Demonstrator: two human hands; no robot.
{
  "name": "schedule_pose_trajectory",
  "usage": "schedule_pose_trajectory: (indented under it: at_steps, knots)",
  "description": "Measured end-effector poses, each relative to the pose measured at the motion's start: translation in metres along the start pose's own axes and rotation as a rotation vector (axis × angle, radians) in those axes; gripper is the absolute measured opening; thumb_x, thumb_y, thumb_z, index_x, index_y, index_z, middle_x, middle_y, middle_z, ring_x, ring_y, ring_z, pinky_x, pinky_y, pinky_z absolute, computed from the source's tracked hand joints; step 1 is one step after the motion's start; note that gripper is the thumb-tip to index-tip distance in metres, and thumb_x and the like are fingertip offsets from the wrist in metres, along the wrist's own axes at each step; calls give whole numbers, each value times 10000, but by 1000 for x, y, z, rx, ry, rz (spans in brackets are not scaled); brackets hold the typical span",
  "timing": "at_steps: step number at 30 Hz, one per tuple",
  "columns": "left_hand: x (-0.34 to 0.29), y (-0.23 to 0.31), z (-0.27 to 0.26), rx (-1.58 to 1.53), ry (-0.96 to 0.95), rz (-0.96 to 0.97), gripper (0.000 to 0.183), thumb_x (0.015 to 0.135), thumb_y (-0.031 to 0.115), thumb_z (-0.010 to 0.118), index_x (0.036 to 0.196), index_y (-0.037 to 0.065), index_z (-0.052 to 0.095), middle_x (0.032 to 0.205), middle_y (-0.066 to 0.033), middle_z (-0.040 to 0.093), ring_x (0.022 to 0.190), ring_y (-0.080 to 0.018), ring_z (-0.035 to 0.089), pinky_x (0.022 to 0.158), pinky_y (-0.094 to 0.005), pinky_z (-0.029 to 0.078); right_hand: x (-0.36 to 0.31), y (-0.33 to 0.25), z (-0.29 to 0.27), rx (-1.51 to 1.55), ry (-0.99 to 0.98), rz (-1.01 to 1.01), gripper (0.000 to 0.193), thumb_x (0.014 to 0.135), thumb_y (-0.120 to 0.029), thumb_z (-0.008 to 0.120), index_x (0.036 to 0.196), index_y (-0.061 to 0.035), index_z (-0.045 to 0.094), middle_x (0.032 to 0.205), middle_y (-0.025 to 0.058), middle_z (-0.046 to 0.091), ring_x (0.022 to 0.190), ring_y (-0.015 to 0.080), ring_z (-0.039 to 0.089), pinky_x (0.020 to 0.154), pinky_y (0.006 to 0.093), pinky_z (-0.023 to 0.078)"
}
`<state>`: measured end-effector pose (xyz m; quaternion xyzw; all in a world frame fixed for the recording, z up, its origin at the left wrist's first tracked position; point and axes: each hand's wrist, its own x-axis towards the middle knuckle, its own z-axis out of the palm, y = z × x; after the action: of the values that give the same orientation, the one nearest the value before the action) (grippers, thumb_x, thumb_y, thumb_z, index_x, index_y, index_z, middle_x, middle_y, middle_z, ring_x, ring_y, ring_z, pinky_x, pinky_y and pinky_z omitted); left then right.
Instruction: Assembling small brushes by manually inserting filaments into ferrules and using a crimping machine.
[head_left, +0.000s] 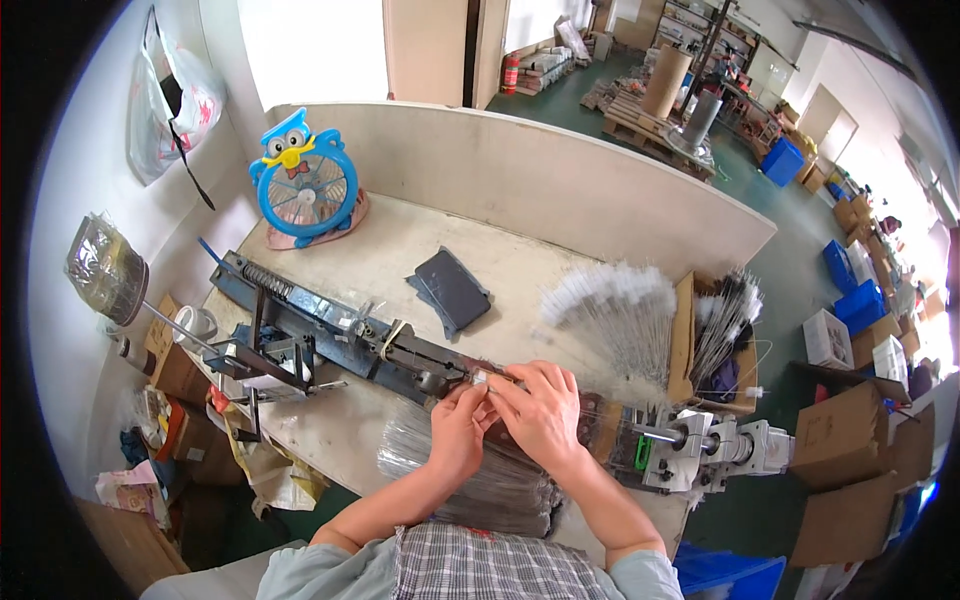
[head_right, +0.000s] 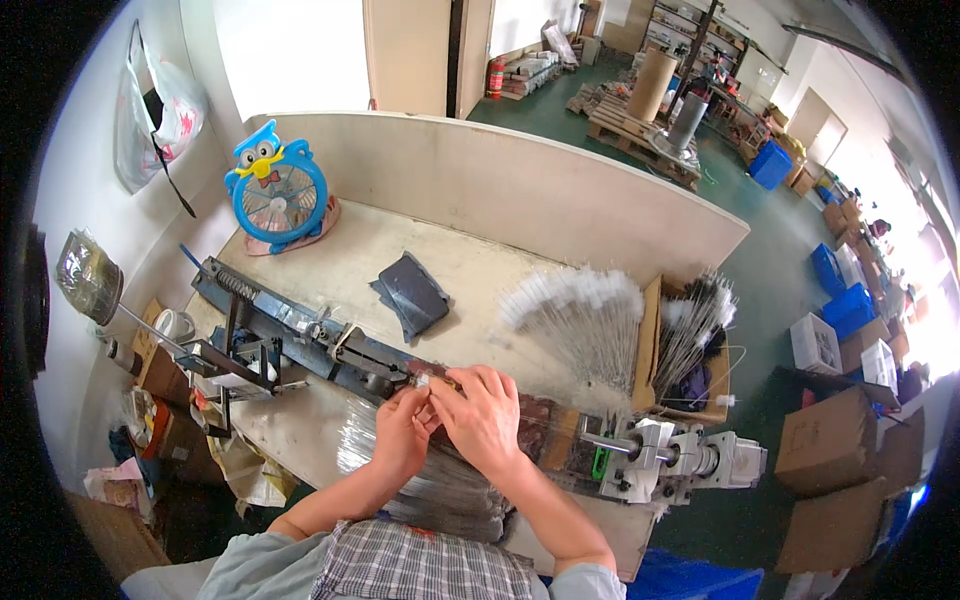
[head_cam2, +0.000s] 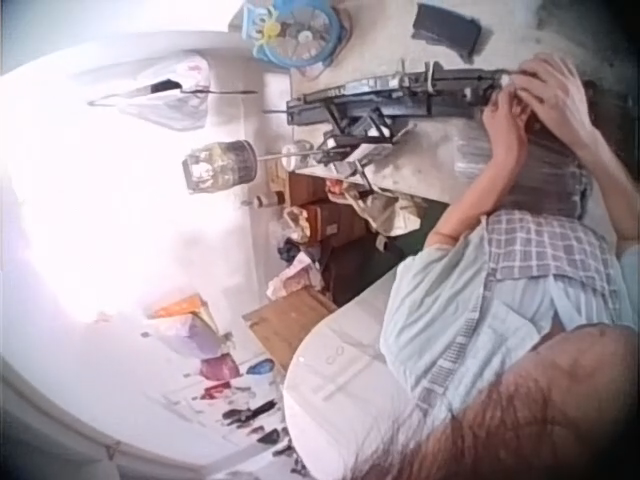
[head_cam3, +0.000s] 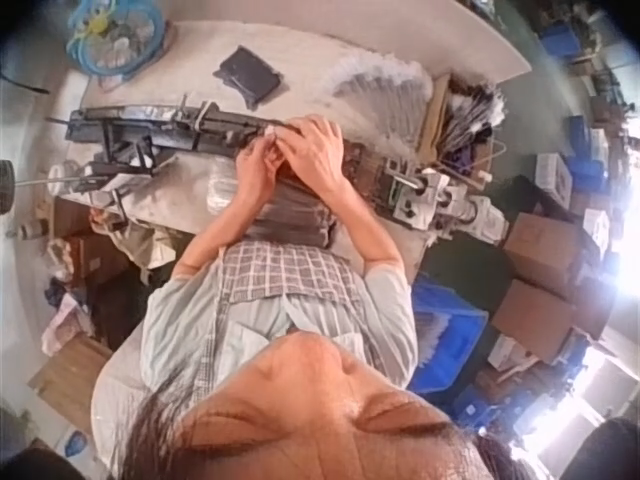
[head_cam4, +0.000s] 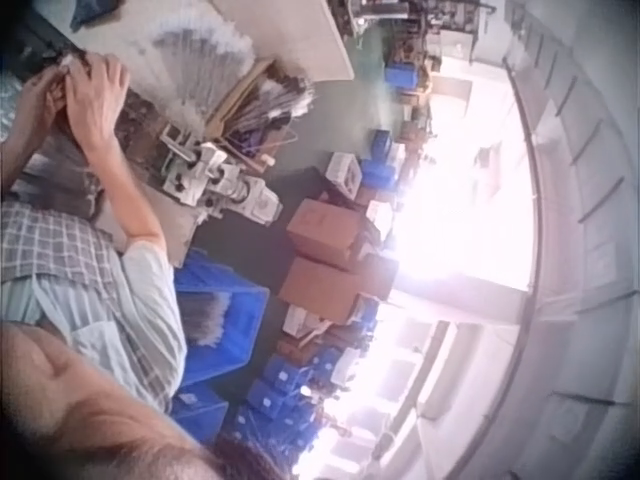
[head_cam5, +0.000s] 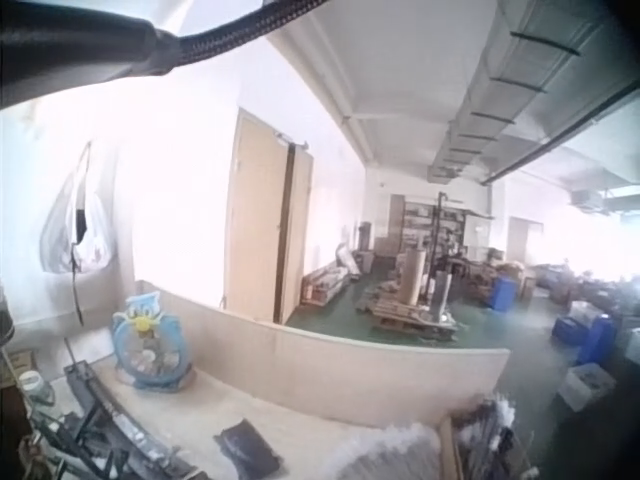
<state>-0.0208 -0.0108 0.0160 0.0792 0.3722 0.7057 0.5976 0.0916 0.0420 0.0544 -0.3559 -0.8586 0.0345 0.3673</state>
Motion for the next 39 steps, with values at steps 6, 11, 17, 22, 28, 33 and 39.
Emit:
schedule_pose_trajectory:
  at_steps: [6, 11, 17, 22, 28, 33, 39]
  knots:
    - [-1, 1, 5, 41, -33, 4, 69, 886, 86, 556, 935, 38, 561, 932, -56, 615, 859, -145, 611, 790, -310, 483, -9, 13, -9, 60, -8, 9, 219, 691, -162, 730, 908, -140, 711, 929, 8, 630, 919, 213, 567, 795, 360, 419]
    - [2, -1, 1, 14, -49, 8, 103, 885, 61, 551, 962, -5, 567, 956, -84, 624, 861, -149, 622, 809, -303, 498, -8, 11, -9, 39, -10, -11, 216, 699, -159, 715, 913, -152, 697, 934, 3, 625, 926, 210, 568, 777, 366, 423]
    - [0, 0, 2, 2, -29, -9, 92, 883, 110, 544, 948, 45, 558, 935, -44, 618, 852, -146, 607, 798, -312, 482, -1, 3, -14, -4, -71, -5, 236, 700, -160, 712, 933, -135, 686, 951, 12, 618, 944, 210, 562, 801, 363, 416]
    - [3, -1, -5, -134, 24, -62, 82, 883, 143, 551, 914, 67, 552, 911, -32, 622, 839, -142, 604, 782, -307, 481, 4, 2, -8, 51, -106, 2, 253, 702, -160, 709, 951, -130, 679, 968, 19, 618, 956, 218, 561, 826, 364, 411]
    - [1, -4, 1, -76, 1, -2, 40, 869, 103, 570, 890, 71, 559, 900, -26, 622, 832, -135, 607, 772, -303, 481, 1, 2, -12, 33, -96, 23, 239, 704, -161, 703, 941, -131, 688, 972, 16, 623, 957, 216, 563, 816, 367, 416]
    - [0, -1, 4, -19, -1, 14, 28, 864, 78, 572, 887, 66, 562, 899, -29, 621, 817, -129, 607, 770, -300, 485, -2, 3, -10, 24, -98, 28, 227, 715, -160, 693, 940, -130, 688, 960, 13, 625, 951, 211, 566, 809, 368, 418]
    - [1, -4, 1, -31, -8, 11, 38, 871, 79, 557, 904, 63, 566, 901, -30, 621, 819, -129, 610, 759, -290, 488, -1, 4, -9, 29, -80, 0, 245, 715, -156, 689, 958, -127, 679, 959, 11, 624, 941, 207, 568, 801, 365, 417]
